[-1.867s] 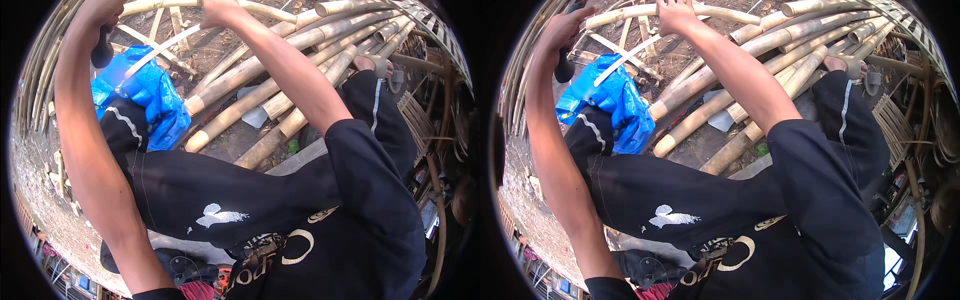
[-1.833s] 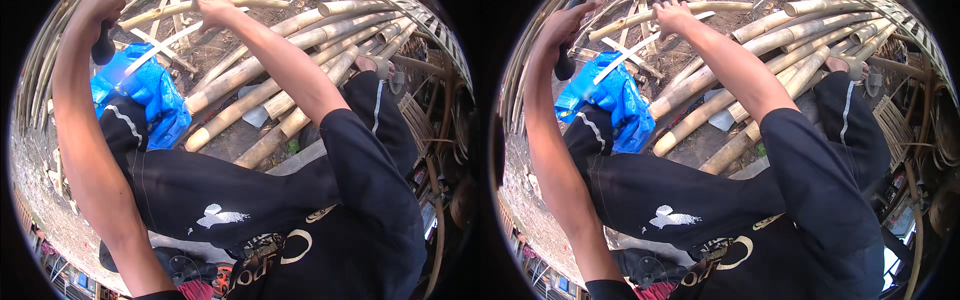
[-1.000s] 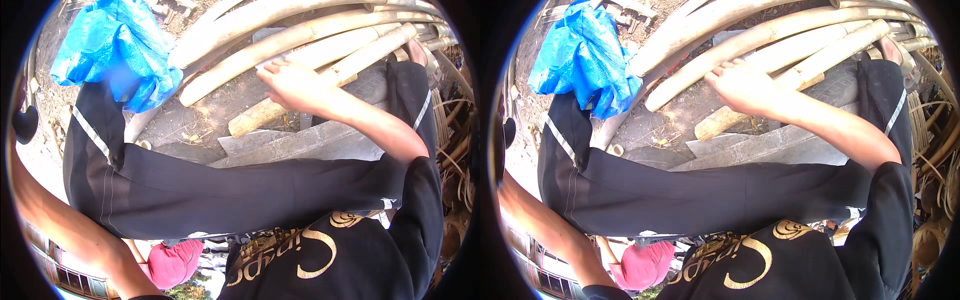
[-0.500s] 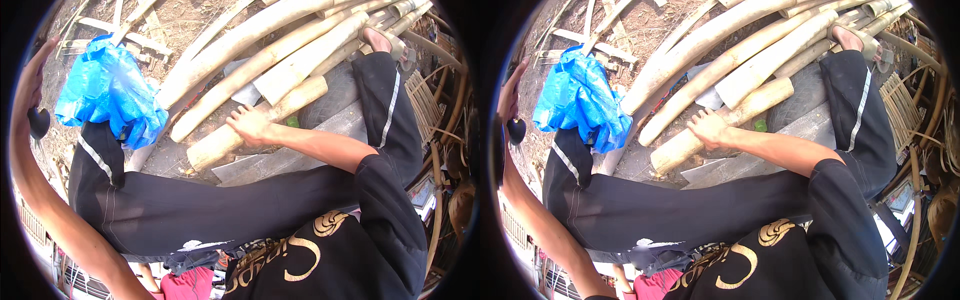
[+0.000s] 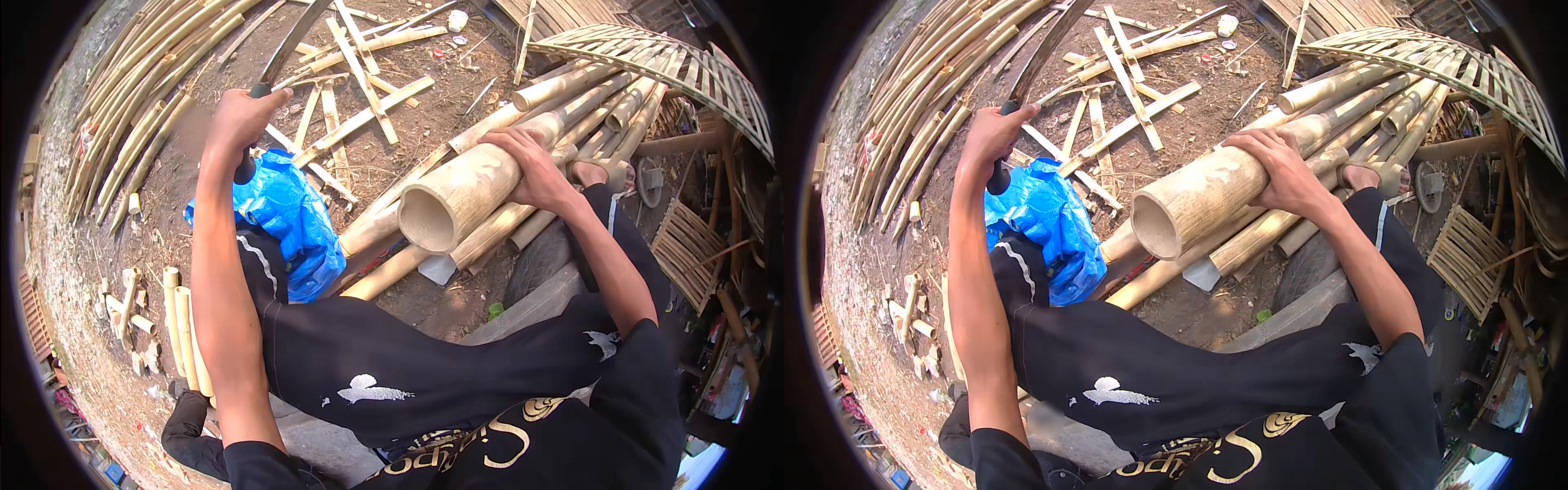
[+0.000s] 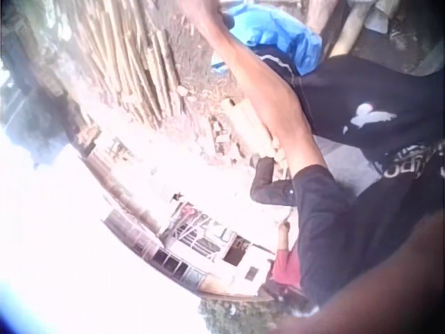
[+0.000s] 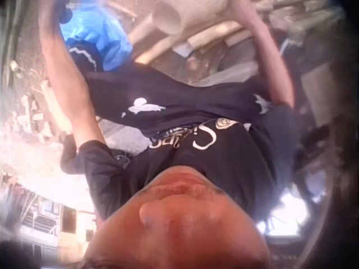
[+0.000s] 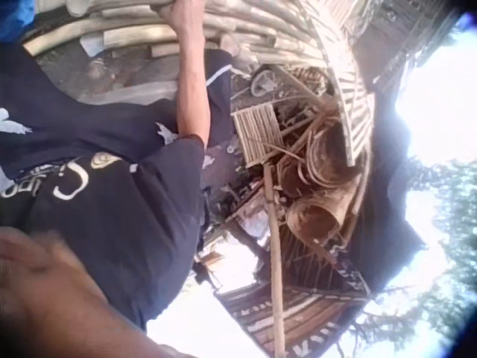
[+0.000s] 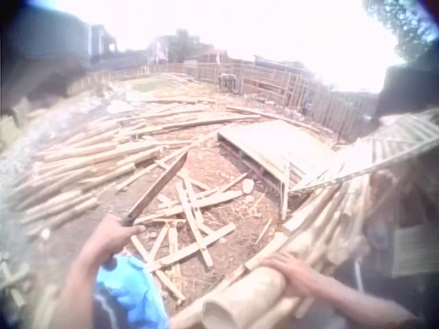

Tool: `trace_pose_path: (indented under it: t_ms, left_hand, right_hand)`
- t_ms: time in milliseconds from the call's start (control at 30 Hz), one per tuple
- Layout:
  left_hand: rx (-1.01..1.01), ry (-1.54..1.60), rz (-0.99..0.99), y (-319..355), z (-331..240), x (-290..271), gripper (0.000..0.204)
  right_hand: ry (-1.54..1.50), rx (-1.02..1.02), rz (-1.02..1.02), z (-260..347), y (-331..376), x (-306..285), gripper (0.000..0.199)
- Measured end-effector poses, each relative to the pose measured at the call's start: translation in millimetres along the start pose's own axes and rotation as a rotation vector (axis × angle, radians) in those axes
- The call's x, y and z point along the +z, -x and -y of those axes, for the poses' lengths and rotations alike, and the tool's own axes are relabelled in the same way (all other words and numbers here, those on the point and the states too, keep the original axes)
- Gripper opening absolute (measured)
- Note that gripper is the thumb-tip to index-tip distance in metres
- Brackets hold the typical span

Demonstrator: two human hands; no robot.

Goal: The person uses a machete to cut and split bamboo stalks into smaller sections while sitting on the ground.

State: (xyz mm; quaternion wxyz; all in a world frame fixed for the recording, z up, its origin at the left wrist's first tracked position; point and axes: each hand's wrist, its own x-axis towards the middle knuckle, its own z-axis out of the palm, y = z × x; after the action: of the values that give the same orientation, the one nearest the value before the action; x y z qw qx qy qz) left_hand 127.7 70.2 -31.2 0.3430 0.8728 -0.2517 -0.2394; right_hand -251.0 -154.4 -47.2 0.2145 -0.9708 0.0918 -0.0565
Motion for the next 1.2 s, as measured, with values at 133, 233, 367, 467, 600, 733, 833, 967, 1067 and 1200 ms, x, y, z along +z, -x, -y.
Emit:
trace_pose_path:
  t_ms: [133, 233, 367, 467, 600, 733, 833, 967, 1067, 1200]
  left_hand:
    - [0.063, 0.108, -0.022, 17, -24, 17, 0.044]
    - [0.14, 0.14, -0.055, 37, -43, 19, 0.049]
    - [0.187, 0.171, -0.059, 61, -71, 26, 0.05]
    - [0.269, 0.2, -0.078, 71, -81, 25, 0.049]
    - [0.31, 0.172, -0.098, 74, -78, 19, 0.05]
    - [0.233, 0.141, -0.084, 85, -65, 9, 0.049]
    - [0.243, 0.105, -0.046, 93, -61, 13, 0.049]
    - [0.29, 0.017, 0.002, 104, -71, 16, 0.046]
    - [0.349, -0.068, 0.018, 103, -76, 25, 0.044]
    - [0.344, -0.151, -0.019, 90, -92, 35, 0.039]
  right_hand:
    - [-0.323, 0.206, -0.406, -23, -24, -8, 0.084]
    - [-0.509, 0.23, -0.588, 4, -64, -12, 0.085]
    - [-0.621, 0.463, -0.597, 10, -106, 10, 0.081]
    - [-0.623, 0.365, -0.761, -23, -116, 81, 0.072]
    - [-0.597, 0.314, -0.993, -36, -106, 163, 0.076]
    - [-0.5, 0.282, -1.067, -3, -103, 193, 0.07]
    - [-0.517, 0.314, -1.094, -11, -102, 196, 0.073]
    - [-0.457, 0.422, -1.064, -13, -115, 187, 0.078]
    - [-0.497, 0.455, -1.084, -6, -129, 162, 0.076]
    - [-0.54, 0.522, -1.023, -5, -139, 142, 0.079]
